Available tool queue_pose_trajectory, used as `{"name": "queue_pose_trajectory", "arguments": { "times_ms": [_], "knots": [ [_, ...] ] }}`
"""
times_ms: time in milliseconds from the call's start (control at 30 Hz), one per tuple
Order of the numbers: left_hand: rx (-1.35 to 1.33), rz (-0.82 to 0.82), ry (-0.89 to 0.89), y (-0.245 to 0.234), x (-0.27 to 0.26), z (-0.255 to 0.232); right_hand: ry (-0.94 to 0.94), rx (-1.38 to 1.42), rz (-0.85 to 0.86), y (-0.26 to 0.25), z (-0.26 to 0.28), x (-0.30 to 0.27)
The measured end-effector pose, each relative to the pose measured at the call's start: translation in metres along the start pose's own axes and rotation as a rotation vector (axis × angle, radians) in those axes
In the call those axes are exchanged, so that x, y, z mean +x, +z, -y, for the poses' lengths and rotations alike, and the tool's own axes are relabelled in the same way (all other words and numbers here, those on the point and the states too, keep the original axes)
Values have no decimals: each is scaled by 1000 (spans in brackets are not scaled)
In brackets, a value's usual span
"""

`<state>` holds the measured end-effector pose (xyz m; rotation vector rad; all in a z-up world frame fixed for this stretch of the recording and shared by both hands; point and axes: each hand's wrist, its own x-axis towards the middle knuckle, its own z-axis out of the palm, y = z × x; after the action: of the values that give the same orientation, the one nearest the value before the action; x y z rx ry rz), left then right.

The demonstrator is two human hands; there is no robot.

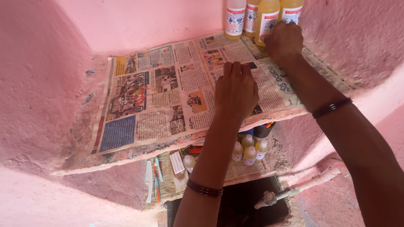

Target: The person lines a bathroom shelf with a piece of newspaper and then arranges bottles of liquid on top of it.

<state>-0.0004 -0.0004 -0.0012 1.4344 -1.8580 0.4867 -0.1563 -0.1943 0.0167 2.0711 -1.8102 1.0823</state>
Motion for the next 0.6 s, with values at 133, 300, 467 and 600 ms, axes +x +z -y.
{"name": "queue_pose_trajectory", "arguments": {
  "times_ms": [133, 300, 467, 600],
  "knots": [
    [6, -2, 10, 0, 0, 0, -96, -71, -80, 10, -5, 3],
    [-4, -30, 21, -1, -1, 1, -167, -164, -94, 22, -12, 8],
    [-19, -61, 25, -1, -2, 1, -360, -244, -211, 2, -3, -1],
    [-25, -87, 52, -2, -1, 2, -484, -44, -312, -57, 15, -45]
  ]
}}
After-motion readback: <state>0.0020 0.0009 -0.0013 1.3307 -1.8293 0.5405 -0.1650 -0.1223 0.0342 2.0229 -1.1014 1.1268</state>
